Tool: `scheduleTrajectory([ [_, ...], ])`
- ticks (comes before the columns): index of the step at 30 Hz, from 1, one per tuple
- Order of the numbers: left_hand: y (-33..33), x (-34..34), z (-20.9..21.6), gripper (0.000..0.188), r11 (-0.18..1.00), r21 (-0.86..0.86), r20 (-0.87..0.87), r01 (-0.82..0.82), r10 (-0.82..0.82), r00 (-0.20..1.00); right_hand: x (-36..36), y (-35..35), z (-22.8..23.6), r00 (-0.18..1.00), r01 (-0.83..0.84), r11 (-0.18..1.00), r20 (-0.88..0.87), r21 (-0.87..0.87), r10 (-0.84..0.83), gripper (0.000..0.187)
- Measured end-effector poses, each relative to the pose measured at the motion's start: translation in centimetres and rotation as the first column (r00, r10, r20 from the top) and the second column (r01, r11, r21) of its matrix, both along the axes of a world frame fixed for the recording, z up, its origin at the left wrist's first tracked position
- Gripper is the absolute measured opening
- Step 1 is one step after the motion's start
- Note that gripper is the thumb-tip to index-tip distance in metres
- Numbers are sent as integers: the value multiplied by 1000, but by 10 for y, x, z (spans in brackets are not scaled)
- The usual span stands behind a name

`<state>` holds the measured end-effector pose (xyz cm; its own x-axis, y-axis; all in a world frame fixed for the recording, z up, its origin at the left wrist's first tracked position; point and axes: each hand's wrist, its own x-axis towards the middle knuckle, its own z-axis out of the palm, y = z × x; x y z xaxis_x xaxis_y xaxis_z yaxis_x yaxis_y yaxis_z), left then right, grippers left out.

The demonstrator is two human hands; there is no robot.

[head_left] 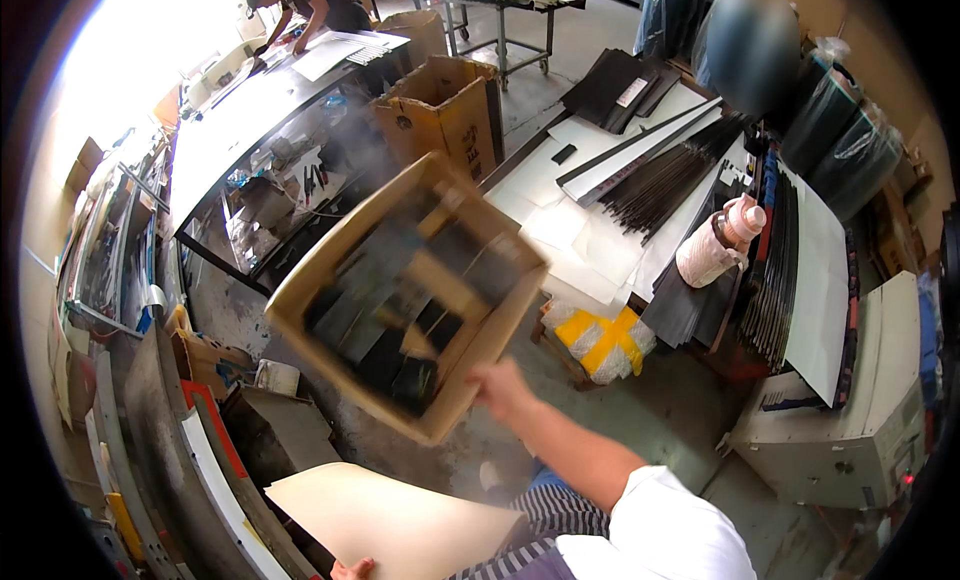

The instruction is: The person cuts a long strip of white material using shears, then scrapes a curved metal surface with a small tool. They retrieve a sheet of material from a machine and place it in a box, then handle small rectangular blocks from a box and place them on the table.

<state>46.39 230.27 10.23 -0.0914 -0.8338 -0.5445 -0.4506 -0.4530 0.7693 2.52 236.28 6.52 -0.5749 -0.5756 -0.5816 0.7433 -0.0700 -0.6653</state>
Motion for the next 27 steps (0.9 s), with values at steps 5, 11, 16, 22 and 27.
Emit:
scheduleTrajectory([
  [5, 5, -14, 15, 42, 1000, -17, -46, 18, -19, 999, -132, 9, 19, 949, 308, 952, -81, 7, -306, 21],
  [11, 7, -38, 25, 45, 998, -10, -67, 55, -55, 996, -275, 41, -20, 843, 536, 843, -83, 48, -532, 18],
  [16, 5, -58, 14, 40, 999, 12, -9, 42, -41, 999, -292, 67, -39, 869, 470, 882, -192, 37, -455, 46],
  [22, 8, -93, 23, 44, 995, 42, -39, 93, -91, 995, -58, 83, -118, 945, -215, 936, -182, 277, 271, 35],
  [27, 16, -128, 39, 43, 973, -5, -19, 232, -232, 972, 146, 107, -296, 693, -677, 680, 555, 281, 460, 102],
])
